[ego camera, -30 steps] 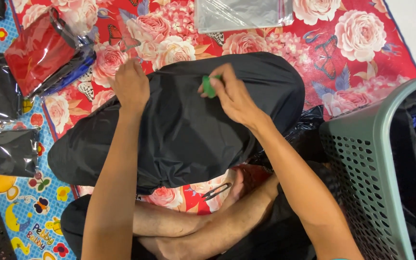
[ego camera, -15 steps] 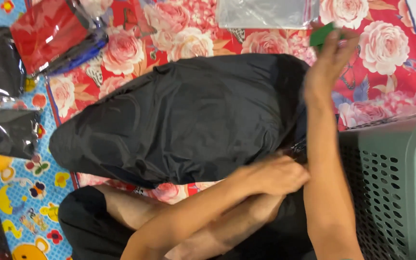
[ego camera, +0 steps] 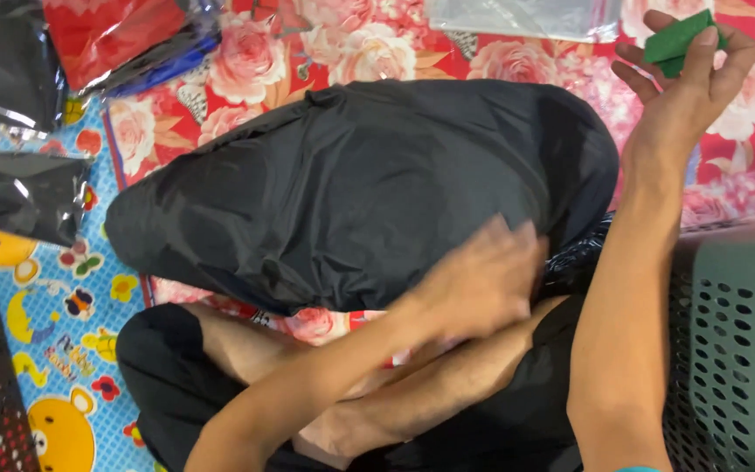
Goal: The person cleans a black motorcycle seat cover by hand using a green block to rub the surface and then wipes it down.
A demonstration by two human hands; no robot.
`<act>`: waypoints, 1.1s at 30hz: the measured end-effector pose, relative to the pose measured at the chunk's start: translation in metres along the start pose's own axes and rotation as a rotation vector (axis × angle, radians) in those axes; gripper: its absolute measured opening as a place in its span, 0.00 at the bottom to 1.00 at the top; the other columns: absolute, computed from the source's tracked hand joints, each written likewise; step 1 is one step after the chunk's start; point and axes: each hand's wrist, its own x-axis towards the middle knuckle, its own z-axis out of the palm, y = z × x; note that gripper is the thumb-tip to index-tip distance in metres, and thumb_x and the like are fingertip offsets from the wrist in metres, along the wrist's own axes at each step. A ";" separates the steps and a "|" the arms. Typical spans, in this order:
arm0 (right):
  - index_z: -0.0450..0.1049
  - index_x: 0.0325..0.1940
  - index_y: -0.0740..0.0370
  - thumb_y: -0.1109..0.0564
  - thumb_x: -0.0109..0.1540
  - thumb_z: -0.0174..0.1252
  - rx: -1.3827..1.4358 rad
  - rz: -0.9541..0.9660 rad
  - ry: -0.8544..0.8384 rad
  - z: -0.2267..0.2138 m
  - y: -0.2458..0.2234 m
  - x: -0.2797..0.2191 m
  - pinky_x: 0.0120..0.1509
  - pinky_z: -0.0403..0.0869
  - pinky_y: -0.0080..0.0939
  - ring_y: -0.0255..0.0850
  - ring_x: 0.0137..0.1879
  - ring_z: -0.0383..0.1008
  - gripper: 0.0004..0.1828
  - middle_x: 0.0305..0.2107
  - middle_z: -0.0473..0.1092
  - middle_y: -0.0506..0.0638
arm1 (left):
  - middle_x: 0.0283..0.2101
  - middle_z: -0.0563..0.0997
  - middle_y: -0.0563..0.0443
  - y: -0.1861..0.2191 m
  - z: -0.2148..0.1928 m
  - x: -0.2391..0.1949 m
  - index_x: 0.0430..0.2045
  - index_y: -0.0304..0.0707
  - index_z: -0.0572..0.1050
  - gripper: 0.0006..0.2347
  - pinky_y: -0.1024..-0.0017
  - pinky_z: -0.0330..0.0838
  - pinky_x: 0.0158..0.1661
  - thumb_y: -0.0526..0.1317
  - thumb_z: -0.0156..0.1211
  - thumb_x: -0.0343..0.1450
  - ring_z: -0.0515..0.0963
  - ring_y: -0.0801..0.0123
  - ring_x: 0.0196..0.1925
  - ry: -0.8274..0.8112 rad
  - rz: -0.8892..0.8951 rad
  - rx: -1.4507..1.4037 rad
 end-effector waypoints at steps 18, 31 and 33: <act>0.56 0.56 0.69 0.65 0.78 0.40 -0.275 -0.157 -0.310 0.120 -0.059 -0.089 0.44 0.75 0.43 0.52 0.38 0.76 0.04 0.55 0.66 0.66 | 0.69 0.70 0.47 -0.101 -0.164 -0.214 0.62 0.53 0.76 0.22 0.22 0.56 0.55 0.51 0.65 0.73 0.66 0.41 0.68 0.351 -0.721 0.833; 0.56 0.54 0.68 0.68 0.73 0.44 -0.348 -0.110 -0.257 0.205 -0.090 -0.193 0.53 0.80 0.52 0.58 0.49 0.79 0.07 0.51 0.68 0.65 | 0.67 0.72 0.46 -0.128 -0.159 -0.251 0.57 0.50 0.78 0.16 0.36 0.47 0.64 0.43 0.65 0.74 0.63 0.49 0.73 0.597 -0.760 0.484; 0.62 0.63 0.73 0.70 0.71 0.50 -0.771 -0.414 -0.494 0.217 -0.104 -0.215 0.71 0.68 0.59 0.58 0.59 0.75 0.16 0.55 0.71 0.62 | 0.70 0.71 0.56 -0.127 -0.149 -0.238 0.63 0.63 0.73 0.17 0.38 0.35 0.72 0.54 0.43 0.81 0.63 0.62 0.75 0.406 -0.622 0.445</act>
